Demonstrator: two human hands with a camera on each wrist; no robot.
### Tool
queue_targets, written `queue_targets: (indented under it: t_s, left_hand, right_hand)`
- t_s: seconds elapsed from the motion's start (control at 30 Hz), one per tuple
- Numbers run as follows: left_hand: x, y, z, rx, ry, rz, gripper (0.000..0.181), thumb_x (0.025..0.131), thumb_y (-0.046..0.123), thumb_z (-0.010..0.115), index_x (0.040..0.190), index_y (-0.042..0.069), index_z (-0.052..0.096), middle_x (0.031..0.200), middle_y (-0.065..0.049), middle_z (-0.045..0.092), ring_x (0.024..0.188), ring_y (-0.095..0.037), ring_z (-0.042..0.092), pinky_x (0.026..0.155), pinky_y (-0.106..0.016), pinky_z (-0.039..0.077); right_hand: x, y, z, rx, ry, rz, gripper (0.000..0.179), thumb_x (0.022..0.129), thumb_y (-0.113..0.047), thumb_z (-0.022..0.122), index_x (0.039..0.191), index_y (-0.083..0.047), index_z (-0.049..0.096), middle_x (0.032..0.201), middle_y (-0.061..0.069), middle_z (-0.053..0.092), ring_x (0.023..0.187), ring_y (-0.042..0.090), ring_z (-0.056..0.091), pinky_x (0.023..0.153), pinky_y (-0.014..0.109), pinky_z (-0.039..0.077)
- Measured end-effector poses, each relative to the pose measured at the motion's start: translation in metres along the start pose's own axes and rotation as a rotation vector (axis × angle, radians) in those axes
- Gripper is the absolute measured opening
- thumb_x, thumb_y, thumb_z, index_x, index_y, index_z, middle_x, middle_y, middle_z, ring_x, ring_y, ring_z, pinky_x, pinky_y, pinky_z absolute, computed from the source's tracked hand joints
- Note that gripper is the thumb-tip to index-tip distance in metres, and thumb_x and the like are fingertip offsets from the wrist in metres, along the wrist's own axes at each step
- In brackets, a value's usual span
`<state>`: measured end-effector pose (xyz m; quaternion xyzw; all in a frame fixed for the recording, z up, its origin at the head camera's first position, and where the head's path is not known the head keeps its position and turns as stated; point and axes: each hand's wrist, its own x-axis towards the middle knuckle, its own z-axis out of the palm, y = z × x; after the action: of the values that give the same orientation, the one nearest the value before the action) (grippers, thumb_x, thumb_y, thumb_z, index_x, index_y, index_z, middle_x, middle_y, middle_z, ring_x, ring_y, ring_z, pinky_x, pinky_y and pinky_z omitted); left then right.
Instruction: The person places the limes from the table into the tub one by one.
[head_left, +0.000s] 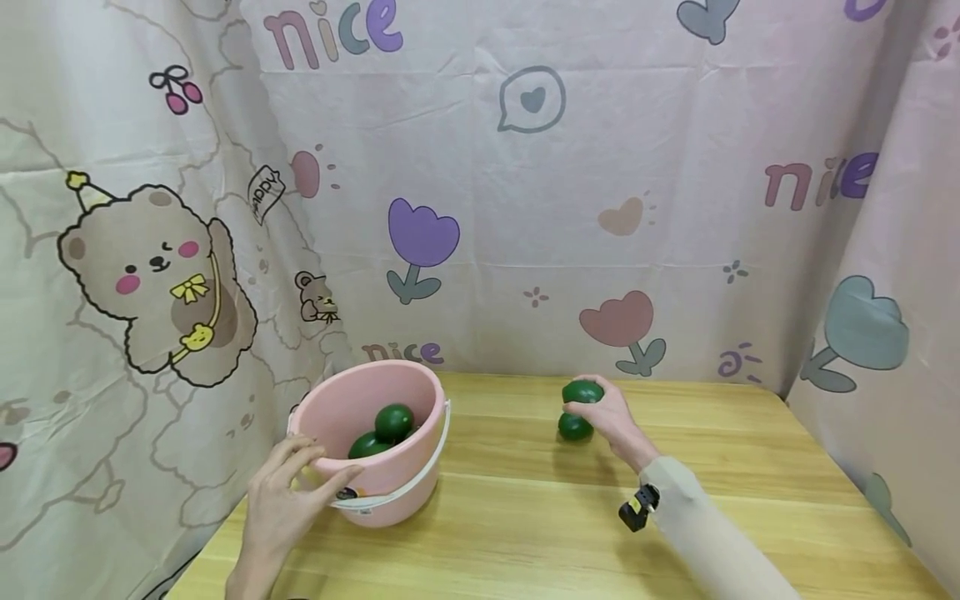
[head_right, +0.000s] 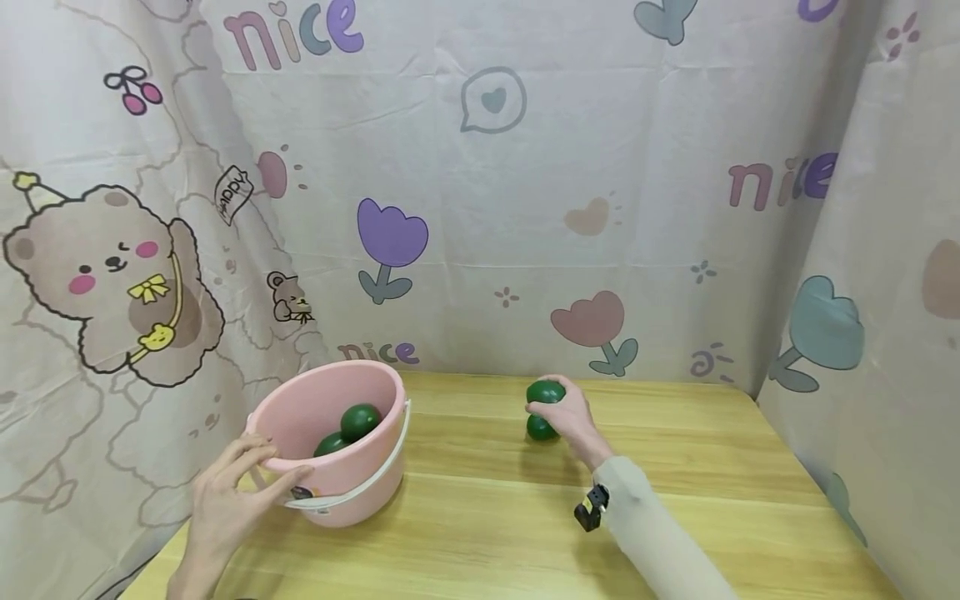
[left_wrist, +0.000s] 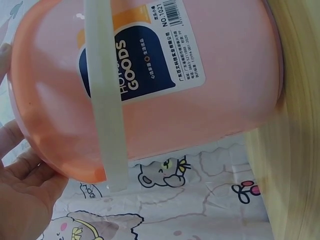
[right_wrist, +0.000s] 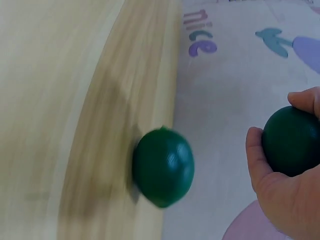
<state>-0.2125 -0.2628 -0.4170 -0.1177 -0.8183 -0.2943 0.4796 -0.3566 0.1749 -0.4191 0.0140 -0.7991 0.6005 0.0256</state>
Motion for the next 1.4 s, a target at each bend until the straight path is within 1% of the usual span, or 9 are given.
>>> queue_targets:
  t_s: [0.13, 0.3, 0.37, 0.5, 0.63, 0.83, 1.0, 1.17, 1.4]
  left_hand:
    - [0.0, 0.0, 0.001, 0.004, 0.0, 0.002, 0.042, 0.048, 0.019, 0.097, 0.08, 0.008, 0.071, 0.097, -0.006, 0.066, 0.1, 0.009, 0.049, 0.093, 0.002, 0.031]
    - [0.0, 0.0, 0.0, -0.005, -0.005, 0.012, 0.041, 0.05, 0.02, 0.097, 0.08, 0.01, 0.07, 0.097, -0.006, 0.066, 0.098, 0.006, 0.051, 0.093, 0.001, 0.032]
    - [0.0, 0.001, 0.0, -0.006, -0.007, 0.011, 0.041, 0.05, 0.02, 0.097, 0.08, 0.011, 0.07, 0.097, -0.005, 0.066, 0.098, 0.005, 0.052, 0.093, 0.001, 0.032]
    - [-0.001, 0.001, 0.001, 0.007, -0.003, 0.008, 0.043, 0.049, 0.021, 0.097, 0.082, 0.01, 0.071, 0.098, -0.005, 0.066, 0.099, 0.003, 0.053, 0.093, 0.002, 0.031]
    - [-0.002, 0.001, 0.001, 0.014, -0.008, 0.005, 0.044, 0.049, 0.021, 0.097, 0.082, 0.009, 0.071, 0.099, -0.005, 0.066, 0.1, 0.004, 0.053, 0.094, 0.002, 0.031]
    - [-0.002, 0.001, 0.0, 0.023, -0.005, 0.002, 0.046, 0.048, 0.021, 0.097, 0.084, 0.008, 0.072, 0.101, -0.006, 0.066, 0.102, 0.005, 0.052, 0.093, 0.002, 0.031]
    - [-0.001, 0.002, -0.001, 0.024, -0.01, 0.003, 0.043, 0.05, 0.021, 0.097, 0.081, 0.01, 0.07, 0.099, -0.006, 0.066, 0.1, 0.003, 0.053, 0.094, 0.002, 0.03]
    - [-0.002, 0.003, -0.001, 0.016, -0.006, -0.004, 0.042, 0.05, 0.022, 0.097, 0.079, 0.01, 0.069, 0.097, -0.008, 0.067, 0.096, 0.0, 0.054, 0.094, 0.002, 0.03]
    - [0.0, 0.003, 0.001, 0.004, -0.005, 0.011, 0.041, 0.05, 0.02, 0.097, 0.079, 0.011, 0.069, 0.096, -0.006, 0.066, 0.098, 0.005, 0.052, 0.095, 0.002, 0.03]
  right_hand:
    - [0.0, -0.007, 0.013, 0.011, -0.017, -0.013, 0.053, 0.08, -0.016, 0.076, 0.129, -0.015, 0.054, 0.128, 0.018, 0.053, 0.108, 0.032, 0.057, 0.091, 0.053, 0.051]
    - [-0.003, -0.016, 0.028, 0.048, -0.061, -0.02, 0.052, 0.078, -0.017, 0.079, 0.125, -0.017, 0.056, 0.124, 0.017, 0.054, 0.1, 0.029, 0.057, 0.07, 0.04, 0.055]
    - [-0.004, -0.02, 0.035, 0.063, -0.083, -0.031, 0.052, 0.078, -0.016, 0.079, 0.125, -0.017, 0.056, 0.123, 0.016, 0.054, 0.099, 0.028, 0.057, 0.066, 0.035, 0.054]
    - [-0.009, -0.027, 0.048, 0.066, -0.122, -0.065, 0.055, 0.079, -0.017, 0.08, 0.128, -0.018, 0.054, 0.127, 0.016, 0.052, 0.104, 0.03, 0.057, 0.074, 0.036, 0.053]
    - [-0.012, -0.034, 0.06, 0.062, -0.142, -0.088, 0.063, 0.081, -0.02, 0.079, 0.135, -0.022, 0.047, 0.135, 0.017, 0.047, 0.114, 0.035, 0.055, 0.087, 0.044, 0.051]
    - [-0.015, -0.052, 0.078, 0.083, -0.184, -0.117, 0.071, 0.084, -0.017, 0.076, 0.141, -0.02, 0.035, 0.138, 0.018, 0.045, 0.117, 0.035, 0.054, 0.091, 0.045, 0.048]
    - [-0.018, -0.071, 0.098, 0.083, -0.214, -0.153, 0.067, 0.083, -0.015, 0.074, 0.139, -0.018, 0.037, 0.135, 0.018, 0.046, 0.114, 0.033, 0.055, 0.089, 0.044, 0.048]
    - [-0.019, -0.088, 0.12, 0.099, -0.225, -0.224, 0.065, 0.081, -0.014, 0.075, 0.137, -0.015, 0.042, 0.134, 0.017, 0.048, 0.114, 0.032, 0.056, 0.092, 0.046, 0.049]
    - [-0.021, -0.11, 0.144, 0.09, -0.235, -0.314, 0.061, 0.081, -0.016, 0.079, 0.135, -0.019, 0.051, 0.131, 0.009, 0.056, 0.115, 0.028, 0.057, 0.096, 0.046, 0.049]
